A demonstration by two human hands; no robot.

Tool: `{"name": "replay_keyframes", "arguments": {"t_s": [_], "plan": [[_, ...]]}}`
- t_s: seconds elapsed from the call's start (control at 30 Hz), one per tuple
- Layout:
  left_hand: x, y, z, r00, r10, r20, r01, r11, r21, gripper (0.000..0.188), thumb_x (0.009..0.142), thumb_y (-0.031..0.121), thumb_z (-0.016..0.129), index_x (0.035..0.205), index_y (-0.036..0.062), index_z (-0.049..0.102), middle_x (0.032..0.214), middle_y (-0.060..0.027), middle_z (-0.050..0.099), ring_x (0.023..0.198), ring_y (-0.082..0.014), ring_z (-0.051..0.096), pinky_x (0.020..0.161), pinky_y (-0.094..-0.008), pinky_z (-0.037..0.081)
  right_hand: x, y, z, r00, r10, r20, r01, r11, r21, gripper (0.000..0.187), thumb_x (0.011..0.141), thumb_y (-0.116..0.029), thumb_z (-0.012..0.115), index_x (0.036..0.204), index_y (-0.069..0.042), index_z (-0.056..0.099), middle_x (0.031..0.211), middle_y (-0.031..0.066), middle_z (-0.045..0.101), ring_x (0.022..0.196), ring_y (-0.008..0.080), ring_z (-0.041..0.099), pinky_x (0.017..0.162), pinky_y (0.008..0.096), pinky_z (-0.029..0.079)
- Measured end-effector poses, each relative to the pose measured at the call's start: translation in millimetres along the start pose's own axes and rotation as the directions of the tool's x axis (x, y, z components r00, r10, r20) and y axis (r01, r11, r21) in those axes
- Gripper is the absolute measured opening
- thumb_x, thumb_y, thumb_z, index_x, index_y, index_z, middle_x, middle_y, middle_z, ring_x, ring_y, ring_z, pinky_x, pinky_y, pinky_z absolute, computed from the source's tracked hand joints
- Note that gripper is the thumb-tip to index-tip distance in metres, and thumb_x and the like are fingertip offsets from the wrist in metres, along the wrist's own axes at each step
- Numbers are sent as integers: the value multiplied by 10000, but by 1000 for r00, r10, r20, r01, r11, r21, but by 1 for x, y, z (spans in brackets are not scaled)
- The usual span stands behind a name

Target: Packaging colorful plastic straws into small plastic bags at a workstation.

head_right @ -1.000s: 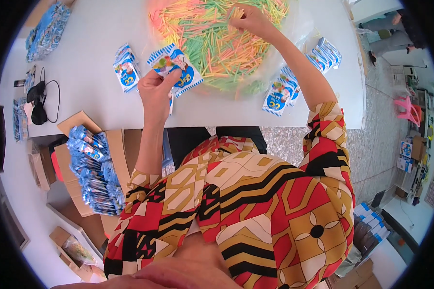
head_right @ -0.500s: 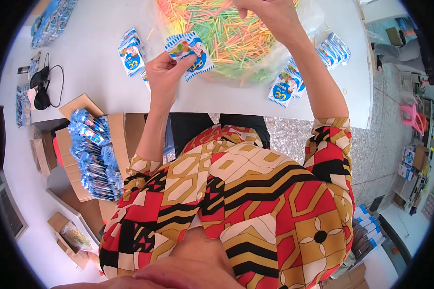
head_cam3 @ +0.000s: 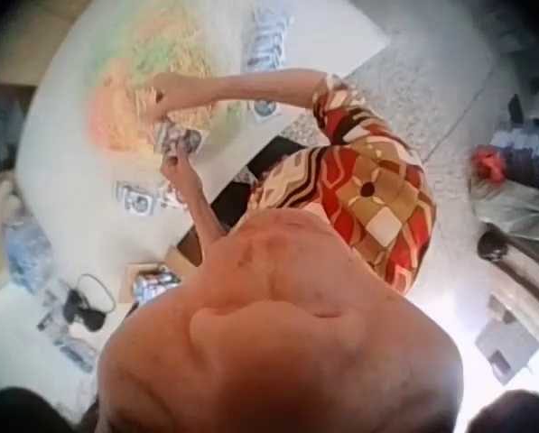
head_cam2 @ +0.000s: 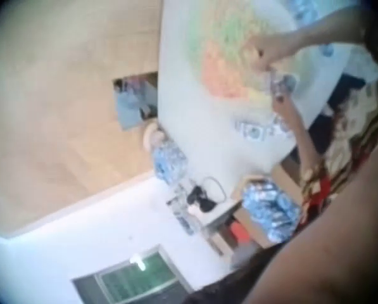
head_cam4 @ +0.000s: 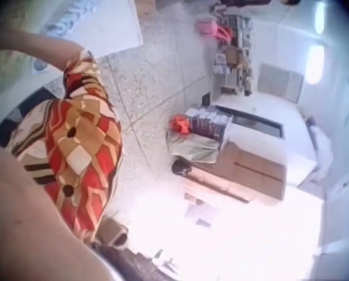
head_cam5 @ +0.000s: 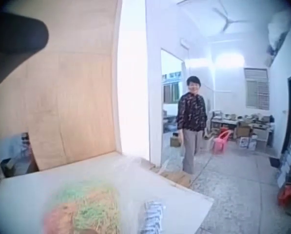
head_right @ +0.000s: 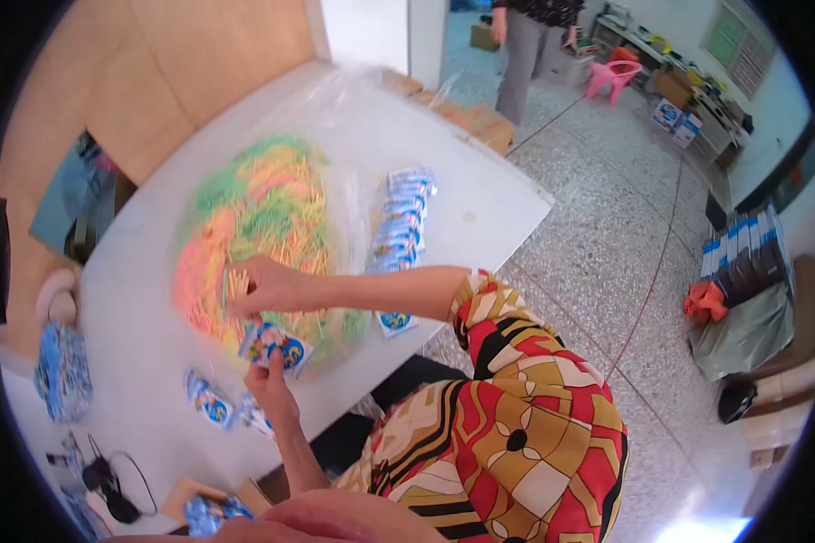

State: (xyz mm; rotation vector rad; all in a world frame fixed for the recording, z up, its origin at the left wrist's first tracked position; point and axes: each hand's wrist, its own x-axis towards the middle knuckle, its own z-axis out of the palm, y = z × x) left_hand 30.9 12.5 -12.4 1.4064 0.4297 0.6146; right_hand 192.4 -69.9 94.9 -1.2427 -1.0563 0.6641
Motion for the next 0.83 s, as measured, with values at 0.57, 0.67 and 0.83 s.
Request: {"name": "replay_keyframes", "arguments": {"t_s": [0.57,0.67,0.83], "plan": [[17,-16,18,994,4,105,18,979,-201,111,818,19,657,911,-37,679,836,-41,666,726,-89,588,672,-225,459,-11,3,-20,1000,8,21,-9,996,90,138,851,-152,637,896,-40,570,723,20,580,562,65,537,494,220,448],[14,-11,19,998,19,56,-11,991,-137,126,797,29,675,906,-36,674,826,-29,657,725,-90,581,668,-232,461,-10,3,-20,999,35,15,-34,998,-55,297,838,-107,586,1129,-47,592,672,0,581,547,64,532,509,233,447],[31,-12,24,997,83,-13,-83,995,-48,147,770,92,721,840,-25,666,739,31,600,695,-65,518,636,-249,439,23,46,-58,995,-86,-39,82,991,-107,392,846,-143,653,1225,-84,568,804,8,667,621,70,593,557,228,512]]}}
